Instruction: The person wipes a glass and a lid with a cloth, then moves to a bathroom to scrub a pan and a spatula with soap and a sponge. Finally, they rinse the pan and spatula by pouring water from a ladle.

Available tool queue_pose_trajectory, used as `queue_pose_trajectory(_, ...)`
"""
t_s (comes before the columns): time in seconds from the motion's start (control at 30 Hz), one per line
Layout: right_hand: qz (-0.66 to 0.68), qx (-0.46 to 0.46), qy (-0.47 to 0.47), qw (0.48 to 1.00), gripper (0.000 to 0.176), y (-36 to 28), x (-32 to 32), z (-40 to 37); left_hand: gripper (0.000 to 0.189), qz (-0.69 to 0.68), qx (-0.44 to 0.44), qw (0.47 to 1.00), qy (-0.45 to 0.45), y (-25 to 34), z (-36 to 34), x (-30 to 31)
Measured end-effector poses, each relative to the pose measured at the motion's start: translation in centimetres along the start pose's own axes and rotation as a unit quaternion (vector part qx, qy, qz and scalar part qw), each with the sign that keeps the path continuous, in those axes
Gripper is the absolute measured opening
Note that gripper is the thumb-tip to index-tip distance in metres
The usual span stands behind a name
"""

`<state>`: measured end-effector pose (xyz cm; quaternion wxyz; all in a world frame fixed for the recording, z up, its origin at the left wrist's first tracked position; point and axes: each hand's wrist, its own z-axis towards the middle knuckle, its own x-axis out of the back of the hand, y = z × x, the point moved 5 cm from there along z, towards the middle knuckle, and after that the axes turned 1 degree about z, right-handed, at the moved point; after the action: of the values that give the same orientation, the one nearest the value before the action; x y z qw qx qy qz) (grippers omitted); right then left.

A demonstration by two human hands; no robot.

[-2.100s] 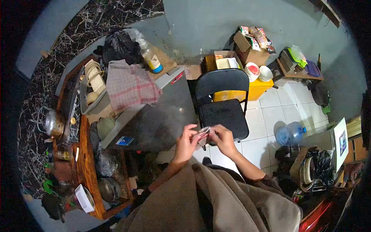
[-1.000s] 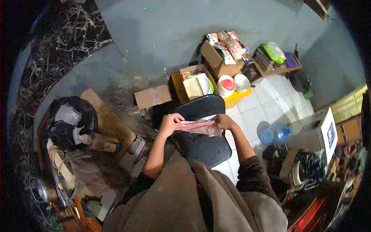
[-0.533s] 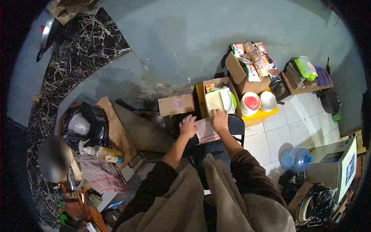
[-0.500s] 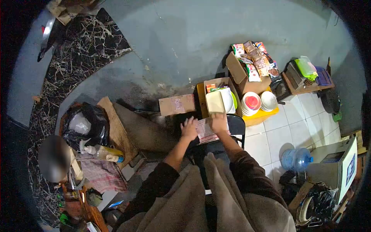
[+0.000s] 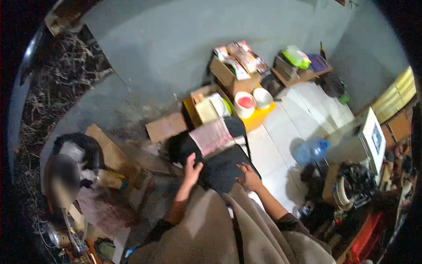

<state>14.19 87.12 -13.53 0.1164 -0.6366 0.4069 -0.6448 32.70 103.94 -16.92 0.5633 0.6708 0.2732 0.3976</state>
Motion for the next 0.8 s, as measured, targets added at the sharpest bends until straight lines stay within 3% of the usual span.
queue_pose_trajectory(0.07, -0.017, -0.006, -0.013, 1.0, 0.05, 2.8, 1.3, -4.4, 0.042, -0.046, 0.064, 0.996, -0.044, -0.5, -1.7, -0.4)
queue_pose_trajectory(0.13, 0.021, -0.058, -0.04, 0.997, 0.045, 4.1, 4.7, -7.8, 0.036, -0.064, 0.043, 0.995, -0.062, 3.7, -3.2, -1.4)
queue_pose_trajectory(0.2, 0.026, -0.141, 0.004, 0.99, 0.04, 4.2, 9.0, -10.5, 0.036, -0.058, 0.044, 0.993, -0.096, 6.7, -4.0, -3.1)
queue_pose_trajectory(0.23, 0.03, -0.15, 0.061, 0.986, 0.039, 5.8, 10.1, -11.5, 0.037, -0.07, 0.043, 0.99, -0.115, 7.3, -4.1, -4.1)
queue_pose_trajectory(0.37, 0.031, -0.182, 0.131, 0.974, 0.038, 10.6, 13.9, -12.9, 0.036, -0.047, 0.006, 0.985, -0.168, 9.8, -3.1, -9.9)
queue_pose_trajectory(0.6, 0.098, -0.094, 0.176, 0.975, 0.038, 19.3, 24.0, -12.5, 0.039, -0.055, -0.024, 0.985, -0.161, 12.3, 0.8, -28.0)
queue_pose_trajectory(0.63, 0.089, -0.091, 0.186, 0.974, 0.036, 20.5, 26.2, -12.4, 0.04, -0.076, -0.064, 0.982, -0.157, 12.9, 1.3, -31.3)
queue_pose_trajectory(0.7, 0.098, -0.08, 0.22, 0.967, 0.034, 20.9, 30.9, -12.6, 0.04, -0.128, -0.025, 0.968, -0.216, 16.4, 1.5, -37.6)
queue_pose_trajectory(0.8, 0.13, -0.075, 0.262, 0.953, 0.033, 21.1, 37.4, -12.8, 0.04, -0.159, -0.035, 0.948, -0.275, 21.5, 2.0, -45.4)
